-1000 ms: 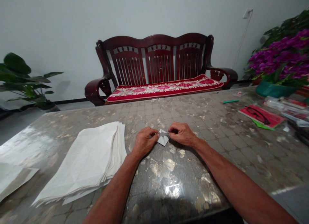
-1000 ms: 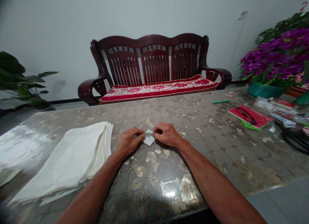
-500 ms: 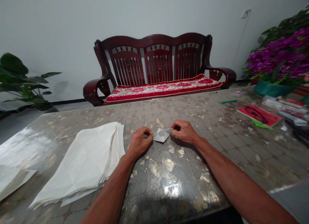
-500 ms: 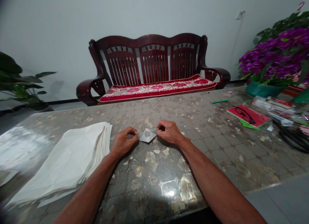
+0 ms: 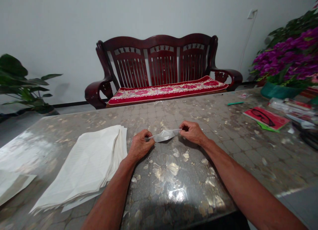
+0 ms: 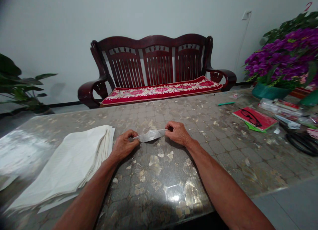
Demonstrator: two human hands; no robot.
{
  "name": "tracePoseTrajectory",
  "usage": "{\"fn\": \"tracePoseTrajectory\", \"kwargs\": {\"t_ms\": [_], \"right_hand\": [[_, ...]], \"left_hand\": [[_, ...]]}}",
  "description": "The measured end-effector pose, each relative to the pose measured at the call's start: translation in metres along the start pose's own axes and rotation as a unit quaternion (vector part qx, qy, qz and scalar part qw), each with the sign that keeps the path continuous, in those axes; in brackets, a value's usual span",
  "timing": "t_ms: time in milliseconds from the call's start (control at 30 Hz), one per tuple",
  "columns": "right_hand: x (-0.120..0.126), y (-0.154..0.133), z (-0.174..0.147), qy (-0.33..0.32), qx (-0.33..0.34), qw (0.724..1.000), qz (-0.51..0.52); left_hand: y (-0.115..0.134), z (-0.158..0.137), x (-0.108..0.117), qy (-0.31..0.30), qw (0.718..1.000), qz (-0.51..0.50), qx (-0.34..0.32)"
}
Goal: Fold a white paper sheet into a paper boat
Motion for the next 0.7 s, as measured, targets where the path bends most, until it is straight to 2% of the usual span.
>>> {"fn": "tracePoseTrajectory", "kwargs": {"t_ms": [367,700], "right_hand": [[-0.001,0.003,-0.001,-0.005,-0.021,1.000,0.011],[-0.007,-0.006,0.000,-0.008,-0.002,1.000,0.001]], "left_hand": [[-0.004,0.000,-0.003,-0.002,1.000,-0.020,0.020],[0.001,0.001,-0.009,0.009,1.000,-0.015,-0.008]]}}
Point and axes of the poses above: each hand's wrist, its own z-axis towards the middle knuckle, its own x-axis out of the back of the hand, y = z × x, the point moved 9 cm from there along z, towards the middle knuckle, and after that the axes turned 13 degrees about x, right-handed, at the moved point
